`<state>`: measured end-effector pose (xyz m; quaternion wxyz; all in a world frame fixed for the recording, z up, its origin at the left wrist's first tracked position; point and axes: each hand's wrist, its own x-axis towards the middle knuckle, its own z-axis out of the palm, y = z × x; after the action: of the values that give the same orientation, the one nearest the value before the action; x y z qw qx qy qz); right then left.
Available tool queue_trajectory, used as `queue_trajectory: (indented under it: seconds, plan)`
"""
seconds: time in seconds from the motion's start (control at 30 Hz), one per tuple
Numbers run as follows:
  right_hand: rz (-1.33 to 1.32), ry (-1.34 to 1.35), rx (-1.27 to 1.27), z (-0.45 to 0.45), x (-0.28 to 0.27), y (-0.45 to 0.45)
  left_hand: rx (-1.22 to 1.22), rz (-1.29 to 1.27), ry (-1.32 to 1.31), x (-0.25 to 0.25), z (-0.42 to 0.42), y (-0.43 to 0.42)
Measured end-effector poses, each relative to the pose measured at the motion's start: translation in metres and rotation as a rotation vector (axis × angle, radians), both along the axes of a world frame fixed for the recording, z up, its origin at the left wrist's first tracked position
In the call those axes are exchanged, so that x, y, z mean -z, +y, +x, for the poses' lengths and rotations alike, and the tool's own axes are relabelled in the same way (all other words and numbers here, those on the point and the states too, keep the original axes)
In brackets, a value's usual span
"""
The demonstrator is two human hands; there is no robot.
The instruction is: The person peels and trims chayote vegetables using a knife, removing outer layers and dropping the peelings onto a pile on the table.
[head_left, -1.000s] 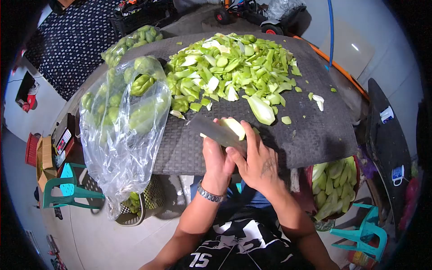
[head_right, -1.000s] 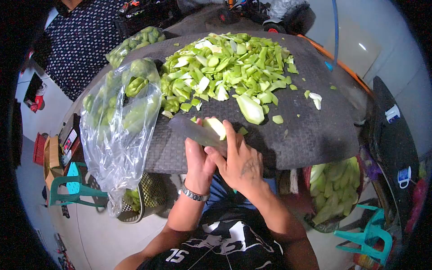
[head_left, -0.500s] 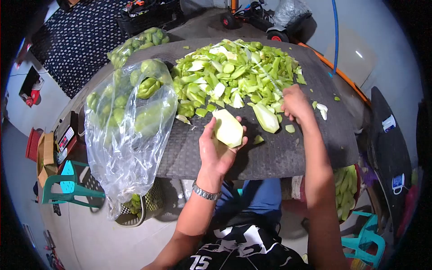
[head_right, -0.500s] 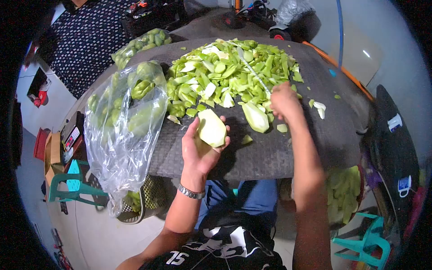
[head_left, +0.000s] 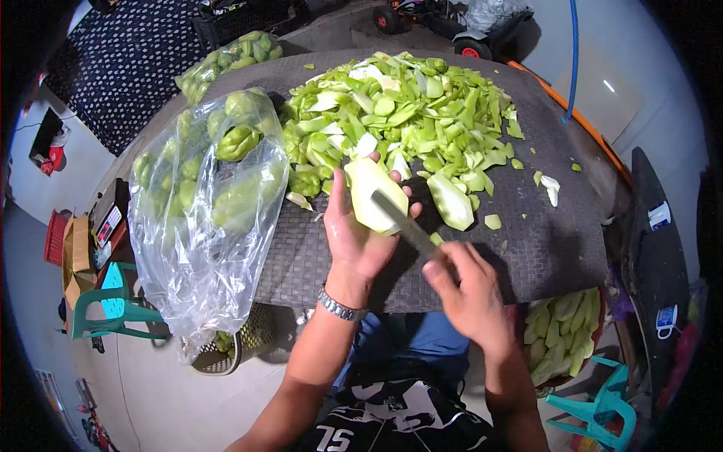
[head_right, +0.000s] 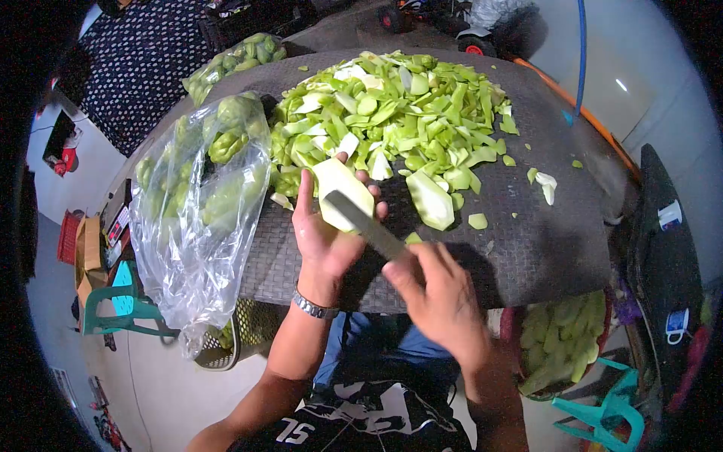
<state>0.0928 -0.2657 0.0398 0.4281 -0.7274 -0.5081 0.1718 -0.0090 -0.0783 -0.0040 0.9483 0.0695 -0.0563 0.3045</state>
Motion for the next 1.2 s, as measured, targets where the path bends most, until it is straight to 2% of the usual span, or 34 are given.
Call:
queue_trajectory:
  seconds: [0.03,0.13,0.27,0.4,0.5,0.6,0.7,0.73,0.83,0.87,0.97,1.2]
  plan:
    - [0.024,-0.083,-0.021,-0.005,0.0,-0.002,-0.017,-0.017,0.013,-0.007,0.001,-0.005]
    - [-0.06,-0.087,-0.007,-0.016,-0.003,-0.006,-0.038,-0.063,0.06,-0.018,0.001,-0.016]
    - [-0.073,-0.094,-0.006,-0.022,-0.003,-0.014,0.002,0.061,-0.062,-0.005,-0.001,-0.016]
    - [-0.127,-0.056,-0.055,-0.021,-0.006,-0.019,0.051,0.017,-0.176,-0.009,-0.001,-0.022]
    - [-0.147,0.116,-0.103,-0.017,-0.002,-0.024,0.053,0.003,-0.165,-0.024,0.0,-0.029]
    - [-0.197,0.549,-0.187,-0.01,0.016,-0.03,0.098,0.034,-0.144,-0.023,0.001,-0.03]
    - [-0.311,1.195,-0.244,-0.004,0.006,-0.036,0.138,0.043,-0.146,-0.008,0.006,-0.03]
    - [-0.284,1.203,-0.196,-0.008,-0.003,-0.037,0.089,0.066,-0.05,-0.011,0.006,-0.033]
    - [-0.254,0.744,-0.068,-0.009,0.005,-0.038,0.104,0.013,-0.144,-0.004,0.01,-0.029]
    - [-0.273,0.331,0.005,-0.012,-0.002,-0.038,0.055,-0.025,-0.041,-0.005,0.01,-0.031]
    - [-0.191,-0.087,0.024,-0.021,-0.019,-0.039,-0.006,0.003,0.007,-0.011,0.012,-0.032]
    - [-0.225,-0.13,0.022,-0.023,-0.017,-0.04,0.0,0.002,-0.013,-0.012,0.011,-0.03]
